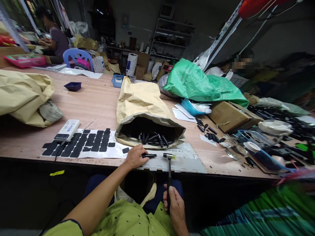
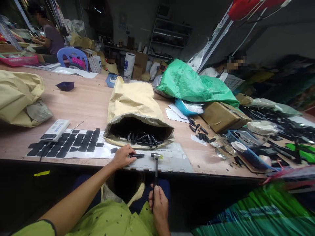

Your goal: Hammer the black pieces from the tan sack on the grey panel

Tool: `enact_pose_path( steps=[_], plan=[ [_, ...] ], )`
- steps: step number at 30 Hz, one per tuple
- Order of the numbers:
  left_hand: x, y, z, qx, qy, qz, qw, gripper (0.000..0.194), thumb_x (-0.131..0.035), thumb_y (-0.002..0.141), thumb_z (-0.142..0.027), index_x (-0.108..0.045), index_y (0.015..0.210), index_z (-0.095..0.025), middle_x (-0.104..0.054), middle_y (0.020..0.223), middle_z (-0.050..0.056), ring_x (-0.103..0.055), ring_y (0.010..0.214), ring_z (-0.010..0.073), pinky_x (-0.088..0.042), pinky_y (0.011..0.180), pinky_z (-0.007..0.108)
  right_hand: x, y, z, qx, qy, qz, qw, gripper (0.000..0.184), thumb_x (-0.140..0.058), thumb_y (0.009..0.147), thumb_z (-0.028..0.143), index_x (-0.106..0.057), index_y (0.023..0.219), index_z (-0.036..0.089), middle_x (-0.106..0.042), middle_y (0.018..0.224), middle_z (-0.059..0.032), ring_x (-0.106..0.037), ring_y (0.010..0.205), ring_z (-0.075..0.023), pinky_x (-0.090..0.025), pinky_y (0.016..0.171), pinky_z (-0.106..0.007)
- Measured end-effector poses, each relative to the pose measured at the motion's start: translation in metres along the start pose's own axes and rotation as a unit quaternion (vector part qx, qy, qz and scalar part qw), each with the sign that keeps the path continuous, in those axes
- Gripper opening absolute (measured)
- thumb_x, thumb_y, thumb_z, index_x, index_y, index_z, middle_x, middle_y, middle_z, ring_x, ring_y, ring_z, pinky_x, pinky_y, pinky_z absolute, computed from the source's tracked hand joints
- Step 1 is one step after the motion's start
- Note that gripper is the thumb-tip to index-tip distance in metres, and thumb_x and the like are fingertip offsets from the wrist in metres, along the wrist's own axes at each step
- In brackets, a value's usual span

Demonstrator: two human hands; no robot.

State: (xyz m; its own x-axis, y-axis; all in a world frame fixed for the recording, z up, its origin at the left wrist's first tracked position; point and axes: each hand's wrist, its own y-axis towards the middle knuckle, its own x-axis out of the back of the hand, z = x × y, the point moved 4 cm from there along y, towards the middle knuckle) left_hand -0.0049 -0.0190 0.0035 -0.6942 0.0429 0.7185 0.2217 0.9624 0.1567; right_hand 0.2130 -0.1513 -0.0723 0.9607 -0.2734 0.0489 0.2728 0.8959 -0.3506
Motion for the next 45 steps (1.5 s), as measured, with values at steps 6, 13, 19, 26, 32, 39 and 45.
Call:
enact_pose_path(
  steps=[6, 13, 19, 26, 32, 39, 45],
  plan=[
    [0.008, -0.01, -0.01, -0.006, -0.03, 0.006, 1.0, 0.012, -0.07, 0.074, -0.027, -0.072, 0.084, -0.021, -0.06, 0.081, 0.002, -0.056, 0.082, 0.0171, -0.043, 0.076, 0.029, 0.002, 0.002, 0.0, -0.014, 0.034, 0.035, 0.999, 0.059, -0.063, 0.072, 0.072, -0.06, 0.094, 0.017, -0.052, 0.055, 0.0057, -0.039, 0.039, -0.0069, -0.031, 0.033, -0.019],
    [0.001, -0.077, -0.021, -0.077, 0.022, -0.019, 0.997, 0.013, -0.07, 0.073, -0.028, -0.07, 0.085, -0.024, -0.059, 0.11, 0.006, -0.05, 0.106, 0.0248, -0.041, 0.093, 0.04, 0.002, 0.003, -0.004, -0.018, 0.049, 0.04, 0.998, 0.056, -0.063, 0.074, 0.069, -0.06, 0.093, 0.017, -0.051, 0.055, 0.0059, -0.039, 0.038, -0.0063, -0.03, 0.033, -0.018],
    [-0.019, -0.113, -0.016, -0.152, 0.096, -0.058, 0.982, 0.017, -0.071, 0.072, -0.025, -0.068, 0.089, -0.023, -0.044, 0.141, 0.007, -0.037, 0.128, 0.0326, -0.028, 0.111, 0.053, 0.002, 0.006, -0.009, -0.018, 0.052, 0.049, 0.997, 0.054, -0.061, 0.076, 0.069, -0.06, 0.092, 0.017, -0.051, 0.055, 0.0062, -0.038, 0.038, -0.0061, -0.03, 0.033, -0.018],
    [0.006, -0.077, -0.02, -0.062, 0.075, -0.141, 0.985, 0.026, -0.064, 0.078, -0.03, -0.063, 0.102, -0.02, -0.06, 0.108, 0.009, -0.054, 0.103, 0.0264, -0.045, 0.092, 0.043, 0.003, 0.008, -0.013, -0.008, 0.056, 0.052, 0.997, 0.053, -0.06, 0.077, 0.068, -0.061, 0.093, 0.017, -0.051, 0.055, 0.0057, -0.038, 0.037, -0.0056, -0.029, 0.032, -0.017],
    [0.066, 0.003, 0.017, 0.136, 0.185, -0.273, 0.934, 0.036, -0.061, 0.083, -0.042, -0.063, 0.11, -0.018, -0.055, 0.097, 0.009, -0.057, 0.091, 0.0251, -0.047, 0.076, 0.035, 0.001, 0.011, -0.014, -0.006, 0.064, 0.053, 0.997, 0.056, -0.061, 0.075, 0.071, -0.06, 0.092, 0.017, -0.051, 0.054, 0.0059, -0.038, 0.037, -0.0053, -0.029, 0.031, -0.017],
    [0.075, 0.027, 0.032, 0.176, 0.274, -0.184, 0.927, 0.03, -0.06, 0.084, -0.039, -0.065, 0.105, -0.019, -0.06, 0.099, 0.01, -0.061, 0.093, 0.0267, -0.046, 0.078, 0.035, 0.0, 0.012, -0.014, 0.001, 0.065, 0.052, 0.997, 0.058, -0.06, 0.075, 0.072, -0.06, 0.09, 0.017, -0.052, 0.054, 0.0055, -0.038, 0.036, -0.0048, -0.028, 0.03, -0.016],
    [0.073, 0.021, 0.036, 0.18, 0.246, -0.162, 0.938, 0.03, -0.052, 0.087, -0.03, -0.065, 0.11, -0.017, -0.067, 0.096, 0.01, -0.064, 0.089, 0.0265, -0.048, 0.076, 0.035, 0.0, 0.011, -0.014, 0.001, 0.069, 0.057, 0.996, 0.055, -0.06, 0.076, 0.07, -0.06, 0.09, 0.017, -0.052, 0.054, 0.0057, -0.037, 0.036, -0.0047, -0.027, 0.031, -0.016]
  ],
)
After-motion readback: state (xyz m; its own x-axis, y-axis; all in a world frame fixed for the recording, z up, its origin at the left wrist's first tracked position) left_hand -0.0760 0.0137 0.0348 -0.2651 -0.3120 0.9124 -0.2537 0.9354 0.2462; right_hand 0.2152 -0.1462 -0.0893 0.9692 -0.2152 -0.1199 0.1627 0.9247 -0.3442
